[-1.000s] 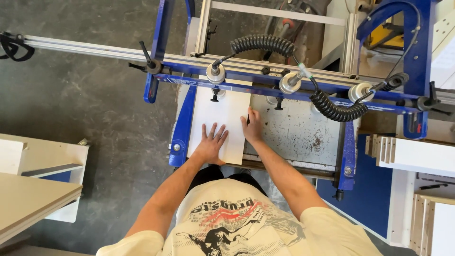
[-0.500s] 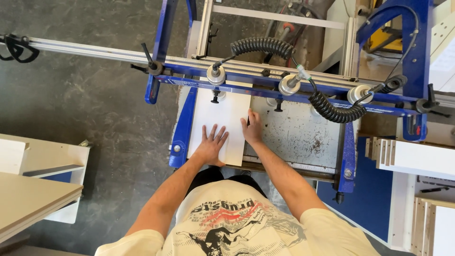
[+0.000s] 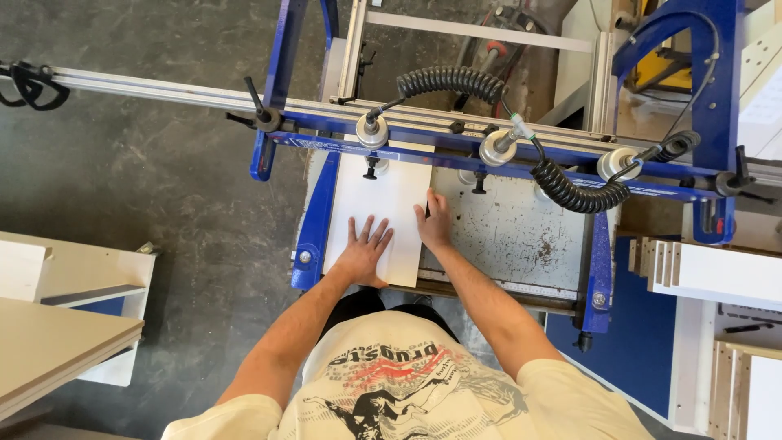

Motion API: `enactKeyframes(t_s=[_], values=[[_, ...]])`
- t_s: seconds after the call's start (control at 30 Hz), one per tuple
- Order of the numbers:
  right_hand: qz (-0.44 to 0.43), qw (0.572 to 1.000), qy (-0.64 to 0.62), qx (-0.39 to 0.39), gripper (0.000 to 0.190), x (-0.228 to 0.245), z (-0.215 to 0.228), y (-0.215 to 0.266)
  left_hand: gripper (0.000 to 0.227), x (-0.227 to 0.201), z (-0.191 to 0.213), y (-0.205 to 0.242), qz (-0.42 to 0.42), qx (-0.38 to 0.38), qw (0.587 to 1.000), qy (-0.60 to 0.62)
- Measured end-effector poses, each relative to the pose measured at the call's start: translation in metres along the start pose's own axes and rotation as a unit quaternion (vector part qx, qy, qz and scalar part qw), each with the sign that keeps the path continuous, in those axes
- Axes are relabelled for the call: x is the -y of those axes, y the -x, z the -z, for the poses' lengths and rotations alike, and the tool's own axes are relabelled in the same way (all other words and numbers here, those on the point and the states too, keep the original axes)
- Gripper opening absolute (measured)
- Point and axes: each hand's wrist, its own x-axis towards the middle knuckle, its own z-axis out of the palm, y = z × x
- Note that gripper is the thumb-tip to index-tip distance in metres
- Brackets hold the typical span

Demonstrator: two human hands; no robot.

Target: Positioning white wooden panels into a multi-spindle drilling machine and then stacking the finished pieces in a storage rack.

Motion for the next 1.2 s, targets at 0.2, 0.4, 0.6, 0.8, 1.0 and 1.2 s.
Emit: enactKeyframes(t_s=[0.2,0.4,0.6,0.8,1.0,1.2], values=[[-0.009,1.000,-0.006,0.011,0.057,0.003,0.003,0.000,0.134,0.000,-0.005,0.000,0.002,-0.007,1.000,-0.003],[-0.009,1.000,-0.007,0.014,0.057,0.000,0.001,0.000,0.134,0.000,-0.004,-0.001,0.003,-0.007,1.000,0.004],[-0.019,0.999,-0.016,0.022,0.057,0.004,0.005,-0.001,0.135,0.001,-0.007,-0.003,0.001,-0.013,1.000,-0.001],[-0.019,1.000,-0.012,0.021,0.058,0.002,0.004,0.000,0.135,0.000,-0.004,-0.001,0.000,-0.003,1.000,0.001],[-0.011,1.000,-0.010,0.014,0.058,-0.002,0.000,0.000,0.135,-0.001,-0.003,-0.002,0.005,0.007,1.000,-0.002],[-0.021,0.999,-0.009,0.034,0.059,0.004,0.007,0.000,0.133,-0.004,0.006,0.002,0.014,0.030,0.999,-0.001]])
